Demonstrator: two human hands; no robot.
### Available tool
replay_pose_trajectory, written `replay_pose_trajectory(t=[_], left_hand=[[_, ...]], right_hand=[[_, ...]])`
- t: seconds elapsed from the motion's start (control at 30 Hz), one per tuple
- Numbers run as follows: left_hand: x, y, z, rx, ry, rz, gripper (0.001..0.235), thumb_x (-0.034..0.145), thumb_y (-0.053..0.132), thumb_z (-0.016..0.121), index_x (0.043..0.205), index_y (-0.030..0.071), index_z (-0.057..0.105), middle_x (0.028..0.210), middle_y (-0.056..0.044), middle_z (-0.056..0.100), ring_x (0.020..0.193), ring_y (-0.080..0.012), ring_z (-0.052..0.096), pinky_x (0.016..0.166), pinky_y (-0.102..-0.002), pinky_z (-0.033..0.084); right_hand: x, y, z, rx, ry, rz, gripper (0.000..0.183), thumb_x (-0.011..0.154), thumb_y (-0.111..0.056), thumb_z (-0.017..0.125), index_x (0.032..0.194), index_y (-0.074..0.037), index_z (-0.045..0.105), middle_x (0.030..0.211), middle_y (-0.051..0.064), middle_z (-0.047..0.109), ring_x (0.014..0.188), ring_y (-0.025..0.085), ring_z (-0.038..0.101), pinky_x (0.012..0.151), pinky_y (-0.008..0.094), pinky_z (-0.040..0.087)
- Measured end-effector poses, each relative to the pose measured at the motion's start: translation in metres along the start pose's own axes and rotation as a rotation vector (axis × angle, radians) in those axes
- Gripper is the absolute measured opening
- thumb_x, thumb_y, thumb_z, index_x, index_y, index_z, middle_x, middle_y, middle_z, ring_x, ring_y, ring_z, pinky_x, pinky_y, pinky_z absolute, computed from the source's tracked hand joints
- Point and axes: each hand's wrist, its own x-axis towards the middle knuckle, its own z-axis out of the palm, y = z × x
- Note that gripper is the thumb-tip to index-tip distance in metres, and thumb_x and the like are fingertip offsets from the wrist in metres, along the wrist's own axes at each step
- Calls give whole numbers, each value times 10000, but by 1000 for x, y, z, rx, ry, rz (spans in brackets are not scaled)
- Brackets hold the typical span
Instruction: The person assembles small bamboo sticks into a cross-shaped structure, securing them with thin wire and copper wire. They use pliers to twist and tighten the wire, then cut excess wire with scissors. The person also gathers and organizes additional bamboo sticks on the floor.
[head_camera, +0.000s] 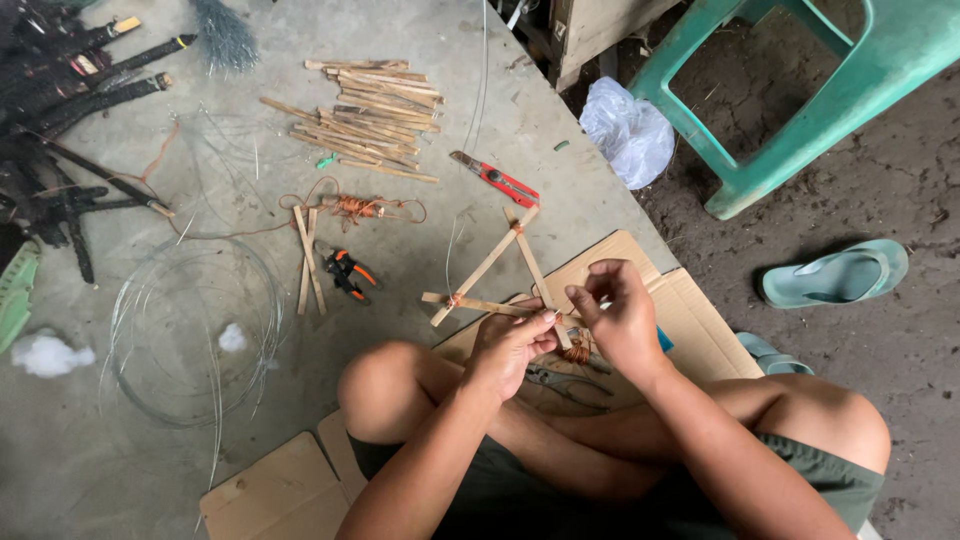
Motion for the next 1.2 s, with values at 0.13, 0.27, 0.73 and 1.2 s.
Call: replay_pose_trajectory(t=[0.13, 0.27, 0.73, 1.2], left_hand=[[-3, 3, -1, 8, 56, -46, 269, 874, 118, 748, 1140, 97, 713, 902, -9, 729, 792, -115, 666, 743, -301, 529], [-14, 11, -2, -94, -13, -38, 279, 889, 109, 732, 1165, 119, 687, 931, -26, 735, 809, -137, 664, 754, -311, 523], [-27, 28, 7, -437, -116, 52, 256, 945, 114, 698, 1199, 83, 694, 1054, -24, 736, 941, -135, 670, 872, -305, 554], [-4, 20, 19, -382, 237, 328, 383, 908, 53, 722, 1286, 25, 661, 1039, -33, 716, 893, -119, 641, 820, -268, 515]], right_hand=[[8, -32, -19, -664, -41, -831, 366, 713, -130, 820, 1067, -120, 727, 1076, 145, 694, 1117, 365, 595, 969, 498, 352], [35, -53, -38, -697, -404, -1088, 402, 617, -84, 782, 1006, -172, 736, 1146, 39, 737, 1276, 308, 602, 1122, 557, 276], [2, -22, -3, -289, -190, -696, 202, 856, 16, 724, 1032, -83, 722, 939, 36, 690, 806, 230, 634, 773, 349, 491], [-37, -31, 15, -487, -154, -849, 213, 820, -85, 786, 1026, -101, 739, 836, 40, 610, 776, 254, 574, 740, 396, 419]])
